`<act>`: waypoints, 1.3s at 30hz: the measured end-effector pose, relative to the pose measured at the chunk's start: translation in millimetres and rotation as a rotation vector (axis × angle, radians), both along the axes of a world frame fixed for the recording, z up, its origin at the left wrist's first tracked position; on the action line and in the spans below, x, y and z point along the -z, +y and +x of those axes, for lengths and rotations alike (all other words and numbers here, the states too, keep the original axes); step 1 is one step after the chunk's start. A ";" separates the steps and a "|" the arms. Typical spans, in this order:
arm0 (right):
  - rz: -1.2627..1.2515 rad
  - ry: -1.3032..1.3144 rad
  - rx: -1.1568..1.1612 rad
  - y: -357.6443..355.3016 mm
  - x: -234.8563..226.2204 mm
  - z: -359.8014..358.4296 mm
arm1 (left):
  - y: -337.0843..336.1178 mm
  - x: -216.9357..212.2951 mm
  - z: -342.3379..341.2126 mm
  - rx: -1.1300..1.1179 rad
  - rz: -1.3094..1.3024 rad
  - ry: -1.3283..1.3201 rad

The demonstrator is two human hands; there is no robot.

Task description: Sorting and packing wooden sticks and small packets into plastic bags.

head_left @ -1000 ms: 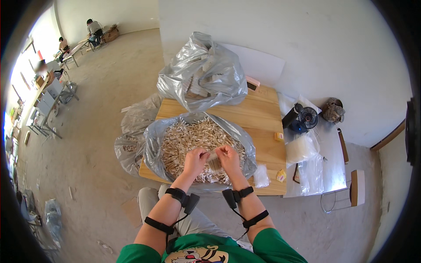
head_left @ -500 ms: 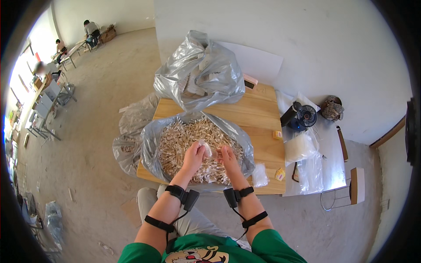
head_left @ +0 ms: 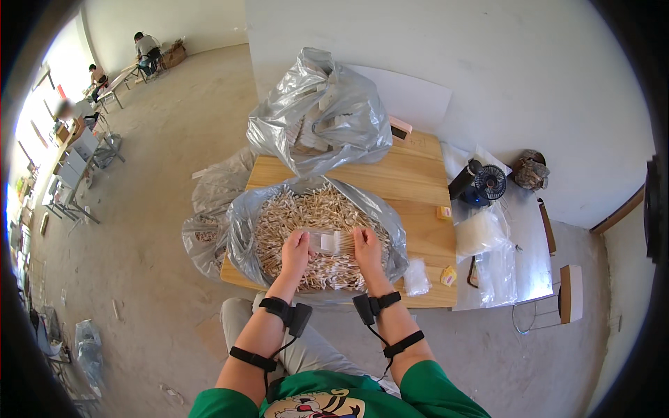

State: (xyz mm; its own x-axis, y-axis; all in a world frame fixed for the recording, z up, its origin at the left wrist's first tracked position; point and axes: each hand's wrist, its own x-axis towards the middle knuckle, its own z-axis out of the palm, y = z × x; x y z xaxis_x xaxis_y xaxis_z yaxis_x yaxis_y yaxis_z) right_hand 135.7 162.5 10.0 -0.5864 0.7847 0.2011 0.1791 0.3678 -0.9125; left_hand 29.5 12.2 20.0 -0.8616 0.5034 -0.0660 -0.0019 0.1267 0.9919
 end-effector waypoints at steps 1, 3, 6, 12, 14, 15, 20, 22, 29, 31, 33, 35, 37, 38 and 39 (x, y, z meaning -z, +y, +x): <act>0.001 -0.002 0.000 1.1 -0.8 -0.1 | -1.6 3.3 -2.1 -0.037 -0.010 0.027; 0.037 0.043 -0.008 3.5 -2.8 0.2 | -3.4 7.0 -1.5 -0.040 -0.027 0.091; 0.034 0.002 -0.028 6.1 -8.4 0.1 | -4.1 7.4 -2.0 -0.051 -0.066 0.150; 0.144 -0.008 0.095 8.9 -9.1 -2.0 | -14.7 6.8 -15.6 -0.183 -0.089 0.167; 0.143 -0.012 0.100 18.7 -7.7 1.0 | -26.2 6.4 -26.9 -0.268 -0.137 0.213; 0.141 -0.020 0.110 22.2 -11.1 3.1 | -29.2 2.4 -29.4 -0.267 -0.138 0.210; 0.791 -0.011 0.132 21.9 -20.8 5.4 | -30.5 -24.8 -30.3 -0.196 -0.232 0.385; 0.449 -0.081 -0.086 6.6 -14.1 5.2 | -25.4 -32.7 -27.7 -0.159 -0.160 0.410; -1.331 0.380 -0.487 -43.2 -8.0 -5.7 | -27.4 -40.4 -25.1 -0.088 -0.280 0.798; -1.328 0.403 -0.470 -45.4 -5.4 -2.1 | -30.3 -41.0 -23.6 -0.118 -0.260 0.633; -1.219 0.356 -0.424 -43.5 -1.0 0.2 | -33.4 -40.0 -25.1 -0.131 -0.289 0.541; -1.109 0.313 -0.367 -38.1 4.8 6.3 | -33.3 -36.3 -25.8 -0.145 -0.251 0.491; -0.947 0.340 -0.282 -39.1 -5.4 13.2 | -38.9 -27.2 -29.0 -0.151 -0.224 0.439; -0.833 0.320 -0.267 -37.8 -10.4 22.3 | -41.8 -22.5 -30.8 -0.163 -0.245 0.475; -0.831 0.331 -0.240 -31.2 -10.6 34.1 | -41.2 -18.5 -30.6 -0.168 -0.260 0.511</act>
